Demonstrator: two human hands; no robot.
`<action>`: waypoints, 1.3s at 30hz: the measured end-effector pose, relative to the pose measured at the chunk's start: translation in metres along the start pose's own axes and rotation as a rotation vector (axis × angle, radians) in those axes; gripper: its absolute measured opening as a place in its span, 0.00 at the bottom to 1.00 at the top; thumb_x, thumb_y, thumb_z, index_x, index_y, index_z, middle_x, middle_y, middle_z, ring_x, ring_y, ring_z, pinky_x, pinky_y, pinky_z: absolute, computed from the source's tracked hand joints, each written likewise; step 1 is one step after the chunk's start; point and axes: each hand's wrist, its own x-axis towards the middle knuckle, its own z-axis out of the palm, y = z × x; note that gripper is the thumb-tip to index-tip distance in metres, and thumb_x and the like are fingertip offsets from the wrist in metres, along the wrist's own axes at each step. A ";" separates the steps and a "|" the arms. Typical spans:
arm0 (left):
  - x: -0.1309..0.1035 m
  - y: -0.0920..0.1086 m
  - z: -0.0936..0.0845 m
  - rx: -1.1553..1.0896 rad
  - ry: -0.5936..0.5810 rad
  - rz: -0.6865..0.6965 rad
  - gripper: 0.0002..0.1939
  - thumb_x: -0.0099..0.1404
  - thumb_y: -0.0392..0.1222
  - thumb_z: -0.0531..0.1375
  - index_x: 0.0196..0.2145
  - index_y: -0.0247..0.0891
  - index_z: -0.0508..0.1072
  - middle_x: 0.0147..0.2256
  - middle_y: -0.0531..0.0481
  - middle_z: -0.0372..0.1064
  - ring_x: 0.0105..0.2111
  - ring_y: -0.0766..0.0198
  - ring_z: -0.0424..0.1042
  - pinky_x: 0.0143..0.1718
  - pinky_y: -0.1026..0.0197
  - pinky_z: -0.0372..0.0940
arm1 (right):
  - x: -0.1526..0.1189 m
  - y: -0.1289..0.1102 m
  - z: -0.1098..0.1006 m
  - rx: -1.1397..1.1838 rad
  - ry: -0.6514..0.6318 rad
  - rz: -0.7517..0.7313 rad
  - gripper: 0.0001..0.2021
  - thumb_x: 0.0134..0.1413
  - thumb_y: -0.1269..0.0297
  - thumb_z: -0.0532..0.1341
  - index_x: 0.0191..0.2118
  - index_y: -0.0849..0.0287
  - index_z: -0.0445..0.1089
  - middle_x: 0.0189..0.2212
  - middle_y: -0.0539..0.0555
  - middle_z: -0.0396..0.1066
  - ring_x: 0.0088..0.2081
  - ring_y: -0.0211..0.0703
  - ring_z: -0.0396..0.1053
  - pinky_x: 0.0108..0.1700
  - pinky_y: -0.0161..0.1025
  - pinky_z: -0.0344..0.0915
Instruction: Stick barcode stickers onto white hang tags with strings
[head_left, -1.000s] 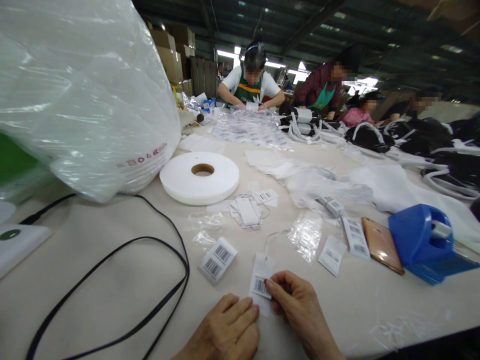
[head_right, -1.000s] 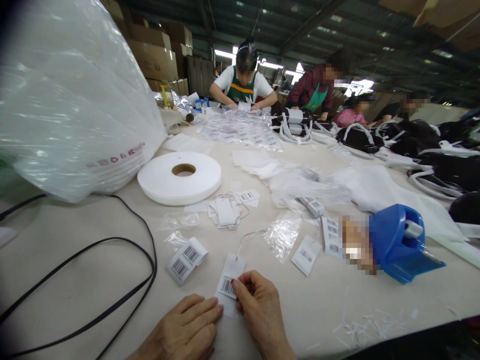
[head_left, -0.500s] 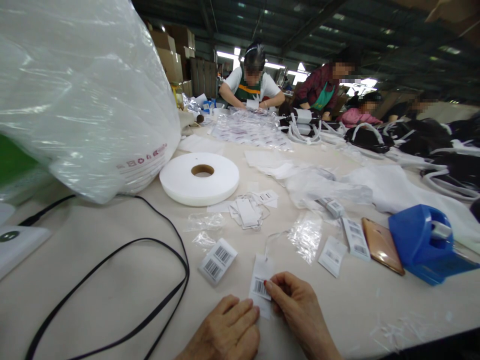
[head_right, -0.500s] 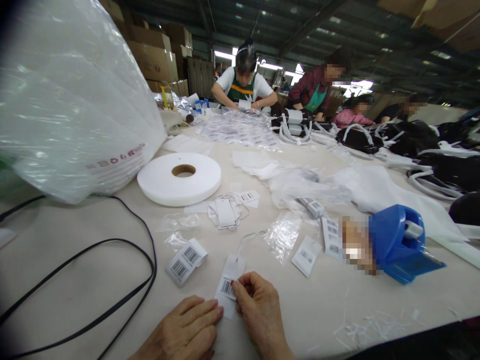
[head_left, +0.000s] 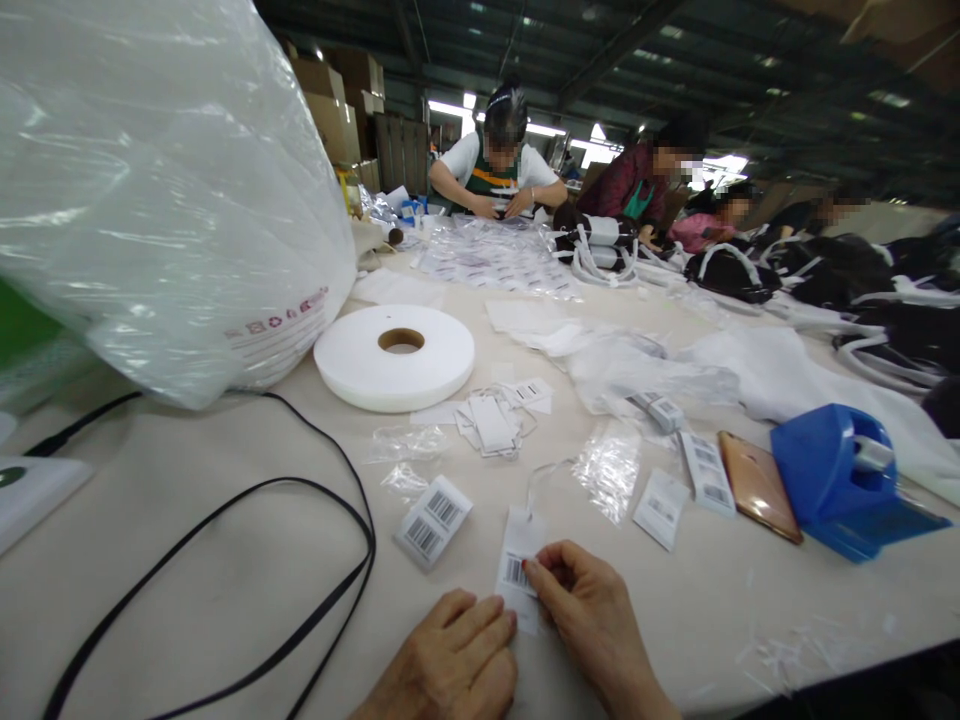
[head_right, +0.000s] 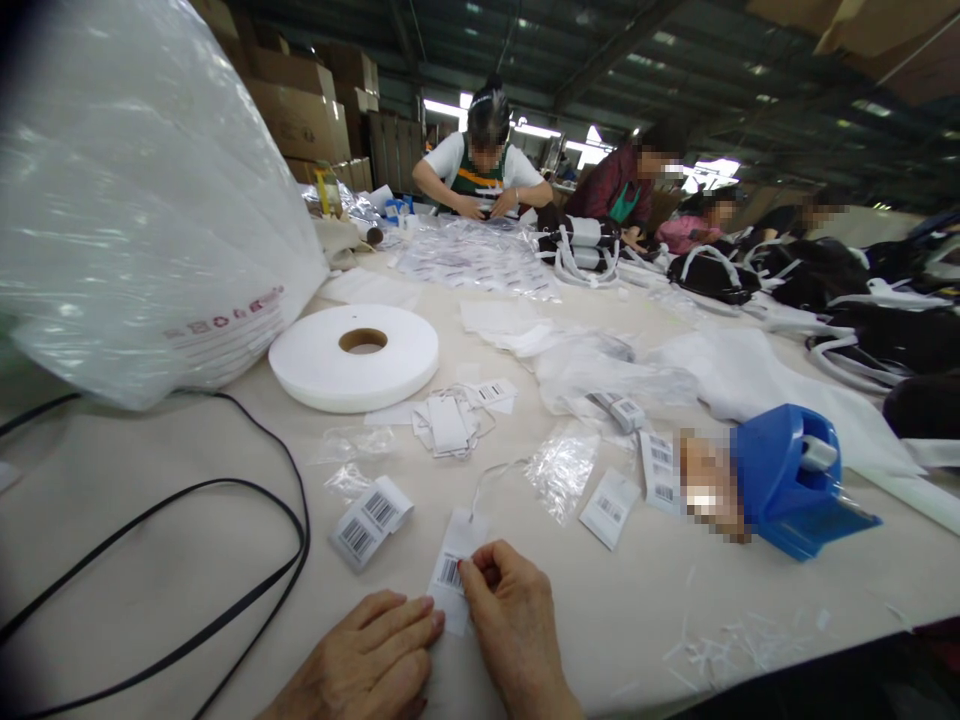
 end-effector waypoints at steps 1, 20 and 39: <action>0.000 0.000 0.000 -0.001 -0.003 0.002 0.11 0.60 0.28 0.51 0.25 0.34 0.69 0.33 0.48 0.77 0.36 0.63 0.74 0.37 0.60 0.64 | 0.000 -0.001 0.000 -0.025 0.009 -0.003 0.10 0.46 0.57 0.57 0.21 0.56 0.65 0.15 0.47 0.63 0.19 0.39 0.61 0.22 0.34 0.55; 0.000 0.001 -0.001 -0.041 -0.017 -0.001 0.09 0.59 0.27 0.51 0.26 0.33 0.69 0.33 0.46 0.77 0.36 0.61 0.75 0.38 0.59 0.64 | 0.006 -0.007 -0.013 -0.515 0.094 -0.108 0.10 0.44 0.57 0.62 0.26 0.56 0.64 0.20 0.51 0.69 0.24 0.46 0.68 0.27 0.38 0.59; 0.000 -0.003 0.003 -0.032 0.032 -0.013 0.14 0.64 0.33 0.48 0.23 0.36 0.67 0.30 0.49 0.77 0.33 0.64 0.74 0.34 0.62 0.65 | -0.003 0.031 -0.016 -0.757 0.046 -1.215 0.19 0.53 0.72 0.54 0.51 0.59 0.66 0.49 0.52 0.72 0.54 0.48 0.64 0.56 0.48 0.57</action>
